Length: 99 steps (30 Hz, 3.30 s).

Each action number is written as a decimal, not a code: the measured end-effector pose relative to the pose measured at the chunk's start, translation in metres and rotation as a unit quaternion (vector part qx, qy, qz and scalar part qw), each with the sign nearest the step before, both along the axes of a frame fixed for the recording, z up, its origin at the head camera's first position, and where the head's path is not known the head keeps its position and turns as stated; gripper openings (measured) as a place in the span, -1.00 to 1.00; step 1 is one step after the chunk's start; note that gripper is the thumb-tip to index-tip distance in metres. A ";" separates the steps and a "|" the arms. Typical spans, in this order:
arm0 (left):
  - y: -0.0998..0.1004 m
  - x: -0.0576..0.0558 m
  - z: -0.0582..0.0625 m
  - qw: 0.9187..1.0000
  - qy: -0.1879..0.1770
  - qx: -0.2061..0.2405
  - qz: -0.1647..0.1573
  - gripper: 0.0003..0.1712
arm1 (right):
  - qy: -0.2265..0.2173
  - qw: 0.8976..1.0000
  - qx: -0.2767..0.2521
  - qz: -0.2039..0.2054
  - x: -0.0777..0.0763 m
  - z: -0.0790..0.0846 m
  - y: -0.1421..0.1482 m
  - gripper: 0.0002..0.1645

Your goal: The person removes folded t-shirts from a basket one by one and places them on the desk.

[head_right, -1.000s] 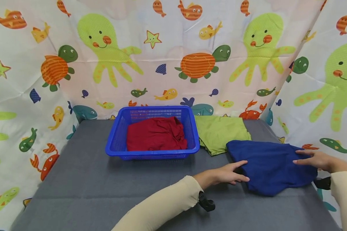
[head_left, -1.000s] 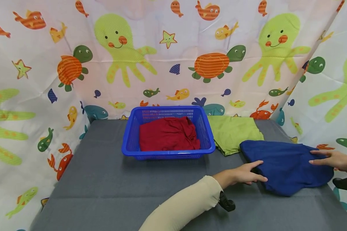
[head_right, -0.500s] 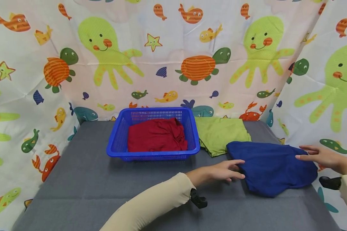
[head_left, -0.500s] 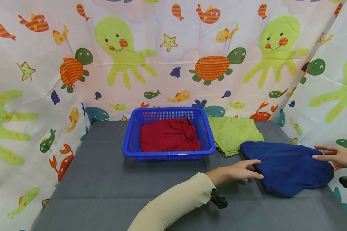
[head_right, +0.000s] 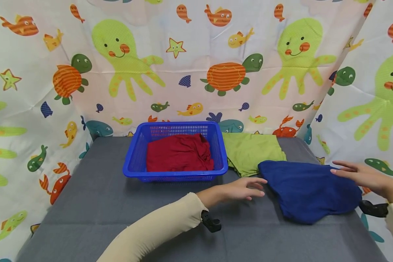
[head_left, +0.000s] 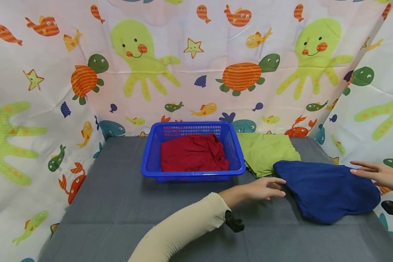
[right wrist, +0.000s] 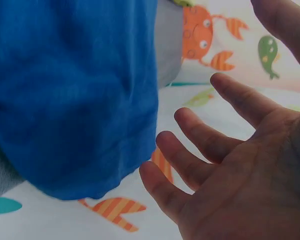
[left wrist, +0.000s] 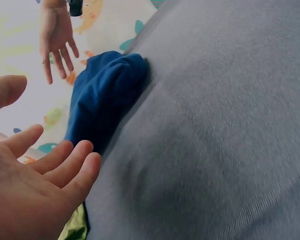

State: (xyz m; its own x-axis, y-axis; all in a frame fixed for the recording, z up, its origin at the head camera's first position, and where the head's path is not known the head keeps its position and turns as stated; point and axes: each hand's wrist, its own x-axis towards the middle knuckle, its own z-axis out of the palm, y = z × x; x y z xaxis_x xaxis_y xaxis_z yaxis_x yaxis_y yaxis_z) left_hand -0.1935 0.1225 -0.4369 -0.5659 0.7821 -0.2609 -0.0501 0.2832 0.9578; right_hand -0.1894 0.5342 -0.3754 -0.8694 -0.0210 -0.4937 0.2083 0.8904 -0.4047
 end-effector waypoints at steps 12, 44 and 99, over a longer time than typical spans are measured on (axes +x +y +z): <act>-0.037 -0.007 0.009 0.999 0.039 0.008 -0.010 -0.49 | 0.082 0.995 -0.049 0.038 0.002 0.008 -0.036 -0.03; -0.111 -0.011 0.042 0.997 0.076 0.005 -0.021 -0.48 | 0.225 0.944 -0.215 0.113 0.006 0.019 -0.143 -0.43; -0.286 -0.043 0.062 0.988 0.066 0.010 0.143 -0.39 | 0.143 0.916 -0.336 0.163 -0.035 0.009 -0.349 -0.25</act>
